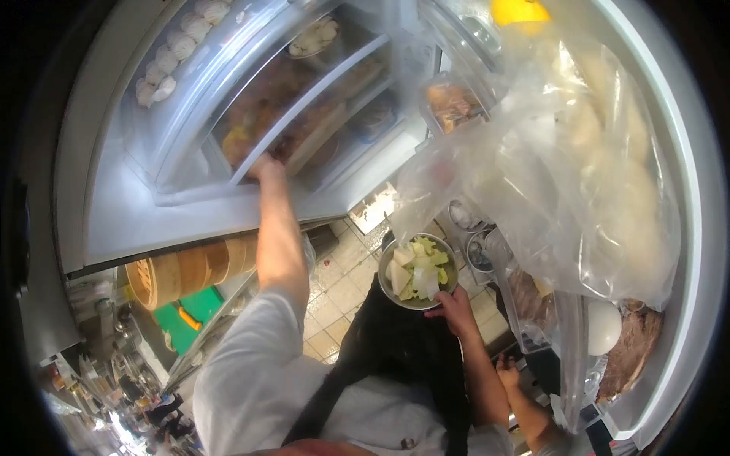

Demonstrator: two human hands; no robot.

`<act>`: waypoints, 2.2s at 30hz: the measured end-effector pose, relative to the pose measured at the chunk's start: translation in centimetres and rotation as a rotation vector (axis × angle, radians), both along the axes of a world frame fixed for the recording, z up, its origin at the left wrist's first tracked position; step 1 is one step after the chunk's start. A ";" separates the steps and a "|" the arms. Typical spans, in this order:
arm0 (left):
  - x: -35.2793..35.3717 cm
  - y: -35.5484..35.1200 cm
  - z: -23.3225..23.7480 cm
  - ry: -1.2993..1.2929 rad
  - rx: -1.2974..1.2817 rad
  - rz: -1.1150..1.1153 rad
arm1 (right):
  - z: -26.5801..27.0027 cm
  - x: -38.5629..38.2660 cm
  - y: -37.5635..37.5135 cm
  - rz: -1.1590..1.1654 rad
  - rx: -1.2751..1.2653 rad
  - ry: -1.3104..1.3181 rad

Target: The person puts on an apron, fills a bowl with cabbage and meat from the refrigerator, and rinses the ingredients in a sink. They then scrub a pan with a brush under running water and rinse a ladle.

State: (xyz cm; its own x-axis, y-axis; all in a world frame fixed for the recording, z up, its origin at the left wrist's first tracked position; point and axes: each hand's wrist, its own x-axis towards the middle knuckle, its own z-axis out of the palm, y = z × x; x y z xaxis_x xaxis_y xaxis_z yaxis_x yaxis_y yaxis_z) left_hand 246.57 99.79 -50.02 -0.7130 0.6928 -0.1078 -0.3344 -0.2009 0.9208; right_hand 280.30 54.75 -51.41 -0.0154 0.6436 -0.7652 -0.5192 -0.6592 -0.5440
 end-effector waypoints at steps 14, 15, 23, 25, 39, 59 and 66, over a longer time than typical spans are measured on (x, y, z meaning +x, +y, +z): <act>6.2 -22.1 5.0 -0.131 -0.016 -0.243 | 1.0 0.9 0.4 0.083 0.052 -0.057; 6.8 -25.5 7.8 -0.178 -0.140 -0.215 | 2.7 0.9 1.4 0.139 0.038 -0.086; -5.2 -42.1 15.7 -0.020 -0.093 0.004 | -1.7 3.9 2.5 0.369 0.131 -0.226; -10.7 -41.4 19.1 0.087 0.022 0.168 | -0.1 3.6 2.9 0.359 0.134 -0.173; -6.4 -35.2 11.2 0.035 -0.622 -0.916 | 5.5 -0.8 -2.3 -0.137 0.034 -0.076; 27.1 -22.3 -6.8 1.421 0.339 -1.567 | 4.6 -4.6 -14.2 -0.504 -0.174 -0.125; 34.3 -23.6 -7.5 1.781 0.045 -1.683 | 4.9 -3.0 -14.5 -0.468 -0.202 -0.144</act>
